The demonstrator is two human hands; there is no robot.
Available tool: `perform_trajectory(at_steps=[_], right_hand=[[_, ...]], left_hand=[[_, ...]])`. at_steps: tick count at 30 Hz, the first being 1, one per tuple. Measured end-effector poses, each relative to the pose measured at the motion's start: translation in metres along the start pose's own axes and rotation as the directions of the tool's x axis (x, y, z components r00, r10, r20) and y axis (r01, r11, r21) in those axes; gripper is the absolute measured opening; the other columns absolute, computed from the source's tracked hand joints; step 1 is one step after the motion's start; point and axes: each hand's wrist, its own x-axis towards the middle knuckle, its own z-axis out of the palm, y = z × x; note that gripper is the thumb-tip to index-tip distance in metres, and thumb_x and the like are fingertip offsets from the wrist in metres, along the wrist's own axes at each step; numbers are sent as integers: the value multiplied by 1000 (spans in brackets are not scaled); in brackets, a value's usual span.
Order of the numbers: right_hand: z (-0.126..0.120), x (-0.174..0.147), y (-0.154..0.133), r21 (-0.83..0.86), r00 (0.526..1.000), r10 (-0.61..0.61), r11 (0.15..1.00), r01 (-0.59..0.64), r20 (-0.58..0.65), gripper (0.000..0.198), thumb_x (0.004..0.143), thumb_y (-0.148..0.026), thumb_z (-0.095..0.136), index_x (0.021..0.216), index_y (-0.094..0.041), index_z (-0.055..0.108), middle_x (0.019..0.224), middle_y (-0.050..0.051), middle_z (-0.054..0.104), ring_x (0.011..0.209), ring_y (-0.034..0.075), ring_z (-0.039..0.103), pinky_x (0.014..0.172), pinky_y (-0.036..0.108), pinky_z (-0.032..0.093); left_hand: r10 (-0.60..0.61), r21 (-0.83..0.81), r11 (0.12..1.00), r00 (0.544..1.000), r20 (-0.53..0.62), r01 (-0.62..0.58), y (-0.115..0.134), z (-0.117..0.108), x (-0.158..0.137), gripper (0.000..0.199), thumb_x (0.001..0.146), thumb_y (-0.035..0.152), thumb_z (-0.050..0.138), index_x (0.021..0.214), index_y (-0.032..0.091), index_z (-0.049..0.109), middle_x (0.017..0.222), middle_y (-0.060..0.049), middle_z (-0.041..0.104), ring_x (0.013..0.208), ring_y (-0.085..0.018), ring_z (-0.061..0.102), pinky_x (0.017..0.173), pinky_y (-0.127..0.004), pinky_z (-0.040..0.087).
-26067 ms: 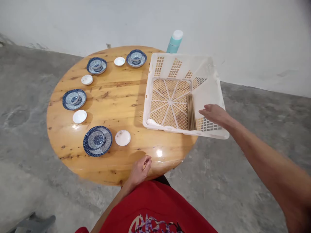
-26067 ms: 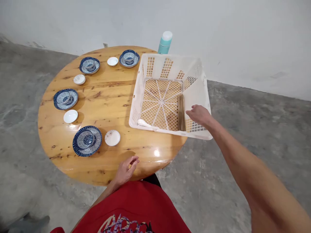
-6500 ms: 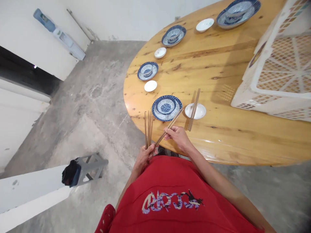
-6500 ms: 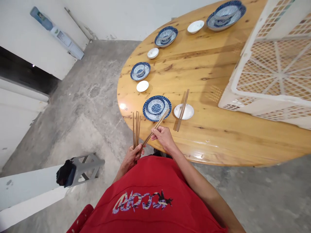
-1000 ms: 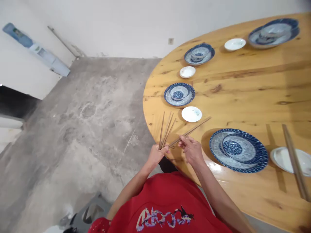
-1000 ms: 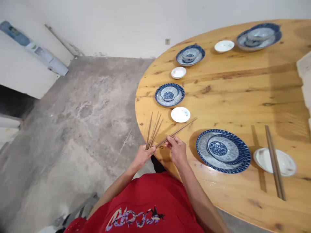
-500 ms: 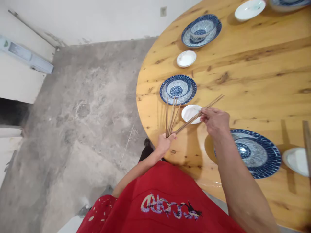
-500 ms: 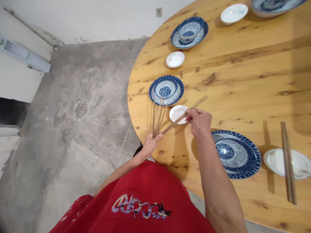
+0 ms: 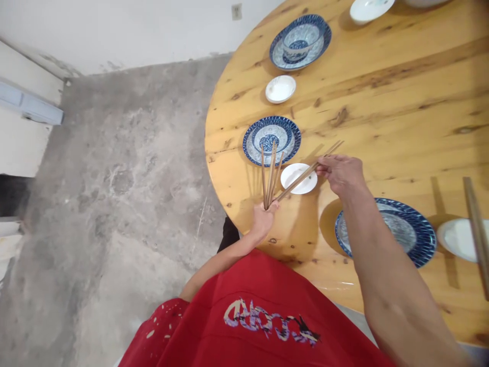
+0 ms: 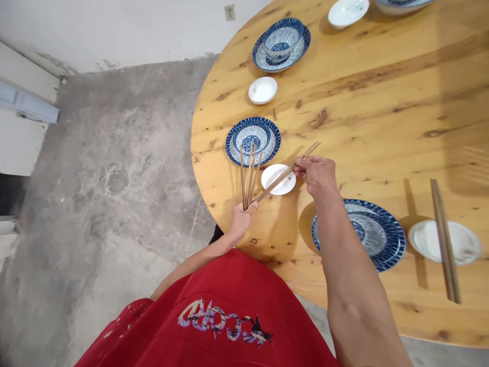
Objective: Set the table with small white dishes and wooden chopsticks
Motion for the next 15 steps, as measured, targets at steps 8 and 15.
perform_trajectory(at_steps=[8, 15], right_hand=[[-3, 6, 7, -76, 994, 3, 997, 5, 113, 31, 85, 3, 66, 61, -12, 56, 48, -2, 50, 44, 5, 43, 42, 18, 31], [-4, 3, 8, -135, 988, 21, 991, 0, 155, 34, 82, 0, 70, 59, -15, 50, 45, -6, 42, 41, 2, 28, 37, 18, 15]], left_hand=[[32, 51, 998, 999, -36, -31, -9, -12, 3, 21, 88, 28, 62, 73, 14, 65, 66, -2, 55, 61, -13, 41, 59, -27, 30], [18, 34, 999, 998, -53, -17, -13, -18, 3, 22, 84, 30, 67, 69, 14, 63, 66, -1, 56, 60, -11, 41, 60, -26, 33]])
